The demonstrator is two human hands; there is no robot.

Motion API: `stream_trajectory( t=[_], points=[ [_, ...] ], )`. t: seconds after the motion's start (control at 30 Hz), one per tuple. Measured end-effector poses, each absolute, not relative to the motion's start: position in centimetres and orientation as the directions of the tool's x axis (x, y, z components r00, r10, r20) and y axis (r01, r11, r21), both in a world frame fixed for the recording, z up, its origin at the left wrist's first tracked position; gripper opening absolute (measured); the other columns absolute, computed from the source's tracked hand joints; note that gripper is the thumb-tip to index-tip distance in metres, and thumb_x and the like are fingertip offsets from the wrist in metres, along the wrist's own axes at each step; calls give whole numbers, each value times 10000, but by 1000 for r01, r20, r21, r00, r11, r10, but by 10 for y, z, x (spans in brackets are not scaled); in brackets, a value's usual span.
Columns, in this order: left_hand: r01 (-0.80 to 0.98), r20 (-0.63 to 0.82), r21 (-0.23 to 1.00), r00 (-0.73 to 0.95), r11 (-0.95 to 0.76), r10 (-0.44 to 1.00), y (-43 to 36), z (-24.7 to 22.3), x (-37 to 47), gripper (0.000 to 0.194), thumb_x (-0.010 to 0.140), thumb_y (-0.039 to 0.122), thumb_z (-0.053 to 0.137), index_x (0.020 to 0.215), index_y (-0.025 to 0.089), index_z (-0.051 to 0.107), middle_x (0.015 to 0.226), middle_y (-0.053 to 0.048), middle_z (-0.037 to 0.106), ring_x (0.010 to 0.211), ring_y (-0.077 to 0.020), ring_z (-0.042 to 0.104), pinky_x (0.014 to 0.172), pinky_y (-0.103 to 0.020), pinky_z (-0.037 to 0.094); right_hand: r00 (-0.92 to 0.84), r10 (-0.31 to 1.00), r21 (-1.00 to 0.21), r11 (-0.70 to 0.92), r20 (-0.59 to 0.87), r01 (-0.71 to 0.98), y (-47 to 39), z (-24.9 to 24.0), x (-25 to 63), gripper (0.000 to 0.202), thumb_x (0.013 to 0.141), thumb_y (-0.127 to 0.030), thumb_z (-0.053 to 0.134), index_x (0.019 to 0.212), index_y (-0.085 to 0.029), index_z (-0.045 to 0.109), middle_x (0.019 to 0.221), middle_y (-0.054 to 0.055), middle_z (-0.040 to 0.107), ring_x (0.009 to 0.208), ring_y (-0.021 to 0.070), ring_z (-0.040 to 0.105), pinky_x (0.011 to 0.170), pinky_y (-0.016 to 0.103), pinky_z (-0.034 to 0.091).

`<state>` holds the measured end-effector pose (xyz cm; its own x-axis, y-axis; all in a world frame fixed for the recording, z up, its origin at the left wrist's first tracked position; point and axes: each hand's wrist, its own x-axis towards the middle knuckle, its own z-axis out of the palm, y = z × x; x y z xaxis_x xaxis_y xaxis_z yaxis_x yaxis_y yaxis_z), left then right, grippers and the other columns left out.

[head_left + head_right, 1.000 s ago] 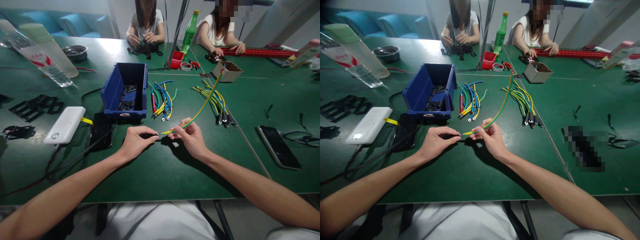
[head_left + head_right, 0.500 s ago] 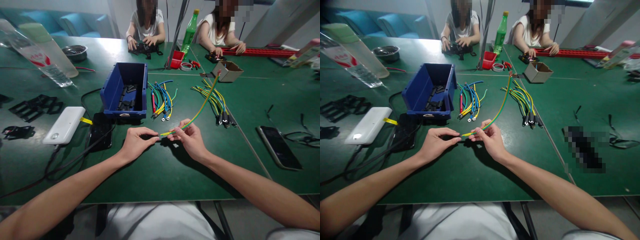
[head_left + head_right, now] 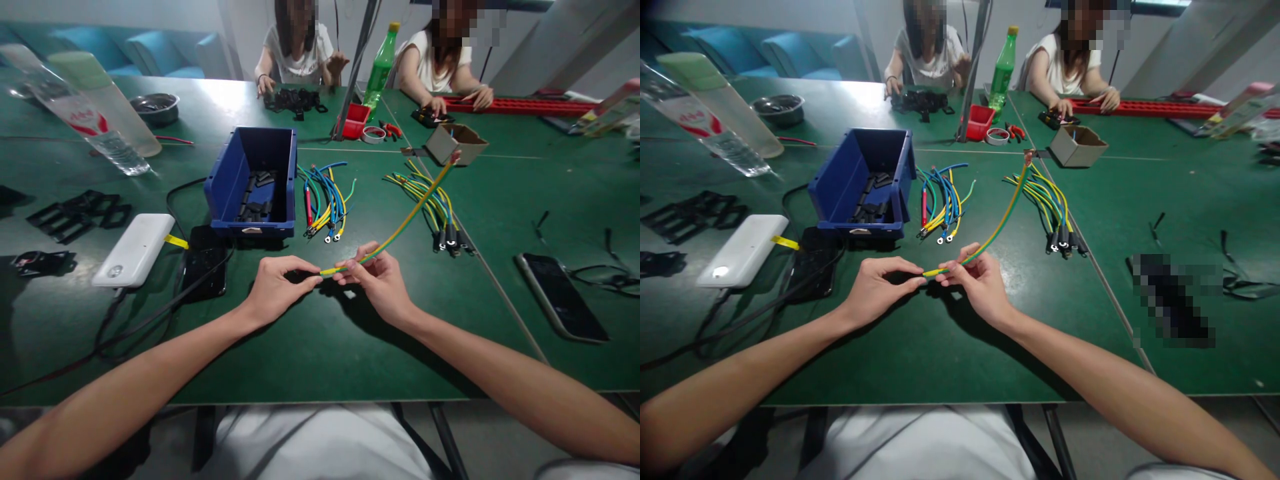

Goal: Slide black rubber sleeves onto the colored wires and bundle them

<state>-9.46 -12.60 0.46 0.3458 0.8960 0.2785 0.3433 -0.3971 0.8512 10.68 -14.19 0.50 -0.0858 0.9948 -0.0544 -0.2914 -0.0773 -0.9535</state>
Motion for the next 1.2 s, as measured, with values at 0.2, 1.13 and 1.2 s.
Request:
stream_trajectory(
  t=[0.2, 1.13, 1.2],
  points=[
    [326, 371, 805, 376, -496, 849, -128, 8, -95, 95, 786, 238, 681, 833, 177, 736, 823, -70, 729, 752, -164, 667, 716, -269, 526, -124, 988, -938, -131, -95, -320, -143, 2, 108, 312, 754, -340, 737, 839, -221, 462, 774, -5, 717, 672, 161, 720, 625, 273, 602],
    [298, 261, 874, 376, -383, 889, -130, 13, -92, 219, 766, 230, 691, 975, 164, 697, 967, -67, 700, 865, -166, 646, 779, -264, 507, -146, 985, -921, -141, -93, -362, -142, 2, 107, 259, 785, -260, 720, 835, -210, 470, 813, 16, 737, 691, 145, 721, 633, 231, 591],
    [309, 217, 890, 358, -335, 908, -129, 11, -92, 225, 768, 239, 685, 978, 162, 699, 942, -62, 699, 816, -156, 637, 730, -250, 505, -128, 988, -926, -123, -82, -356, -142, 2, 108, 256, 784, -268, 720, 835, -211, 476, 818, 16, 738, 690, 145, 720, 630, 226, 587]
  ],
)
